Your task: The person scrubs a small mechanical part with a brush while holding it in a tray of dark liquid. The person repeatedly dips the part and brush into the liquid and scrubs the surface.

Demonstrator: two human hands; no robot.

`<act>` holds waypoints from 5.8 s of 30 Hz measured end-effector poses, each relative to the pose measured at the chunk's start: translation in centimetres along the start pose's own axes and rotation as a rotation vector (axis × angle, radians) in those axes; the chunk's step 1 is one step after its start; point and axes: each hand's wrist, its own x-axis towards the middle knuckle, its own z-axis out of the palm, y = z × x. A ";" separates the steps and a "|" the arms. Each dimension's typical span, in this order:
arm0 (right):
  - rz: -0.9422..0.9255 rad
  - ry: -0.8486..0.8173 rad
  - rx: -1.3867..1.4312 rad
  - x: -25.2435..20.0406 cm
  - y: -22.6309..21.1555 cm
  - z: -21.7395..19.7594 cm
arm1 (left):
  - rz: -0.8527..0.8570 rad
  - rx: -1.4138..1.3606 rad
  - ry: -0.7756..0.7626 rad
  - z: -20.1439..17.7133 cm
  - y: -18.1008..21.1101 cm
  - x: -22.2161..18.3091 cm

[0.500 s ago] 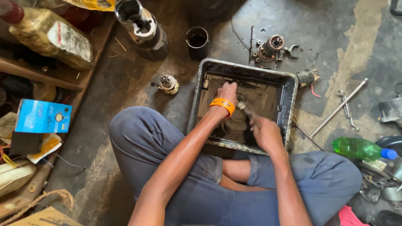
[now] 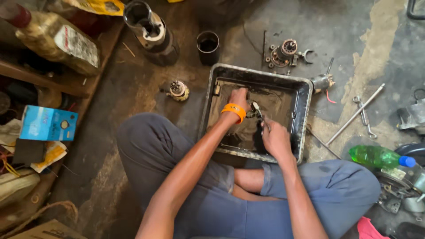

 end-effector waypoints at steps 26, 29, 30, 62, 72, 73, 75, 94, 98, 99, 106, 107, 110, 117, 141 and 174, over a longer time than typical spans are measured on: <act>-0.051 -0.191 0.072 -2.1 3.1 -5.7 | 0.427 0.110 -0.010 -7.2 10.7 -4.1; -0.029 -0.336 -0.095 -1.7 4.0 -5.0 | 0.572 0.057 -0.036 -4.9 13.5 -2.9; -0.082 -0.296 -0.028 -1.6 4.2 -4.9 | 0.589 0.046 -0.057 -3.4 14.6 -2.1; -0.092 -0.318 -0.009 -1.5 4.3 -5.8 | 0.428 0.073 -0.101 -6.6 7.5 -5.8; -0.040 -0.402 -0.114 -2.5 2.7 -5.8 | 0.334 0.134 -0.265 -1.2 2.9 -5.9; -0.020 -0.403 -0.118 -2.5 2.7 -5.8 | 0.340 0.153 -0.291 -1.2 3.1 -5.7; 0.003 -0.412 -0.121 -2.7 2.8 -5.7 | 0.320 0.182 -0.348 -1.3 3.4 -5.2; 0.042 -0.373 -0.144 -2.9 2.3 -4.8 | 0.187 0.110 -0.158 -2.2 3.2 -4.2; -0.070 -0.368 -0.072 -2.8 1.8 -5.1 | 0.197 0.183 -0.233 -1.8 3.6 -4.8; -0.024 -0.313 -0.099 -3.0 1.5 -5.3 | 0.184 0.175 -0.228 -2.1 3.7 -4.9; 0.086 -0.256 -0.146 -3.6 -0.4 -5.5 | -0.016 0.070 -0.185 -2.5 3.8 -3.9; 0.074 -0.262 -0.132 -3.5 -0.5 -5.4 | -0.034 0.051 -0.154 -2.1 3.4 -3.5; 0.120 -0.172 -0.077 -3.5 -0.2 -5.1 | -0.142 -0.018 -0.141 -0.3 1.6 -3.0; 0.225 -0.221 0.025 -3.2 0.0 -5.3 | -0.176 -0.065 -0.260 2.1 -0.9 -1.4; -0.027 0.153 -0.041 -2.1 2.7 -0.8 | 0.095 0.051 -0.156 -1.0 2.8 -3.7; -0.043 0.146 -0.026 -2.3 1.6 -0.3 | 0.100 0.118 -0.228 -2.7 3.8 -4.7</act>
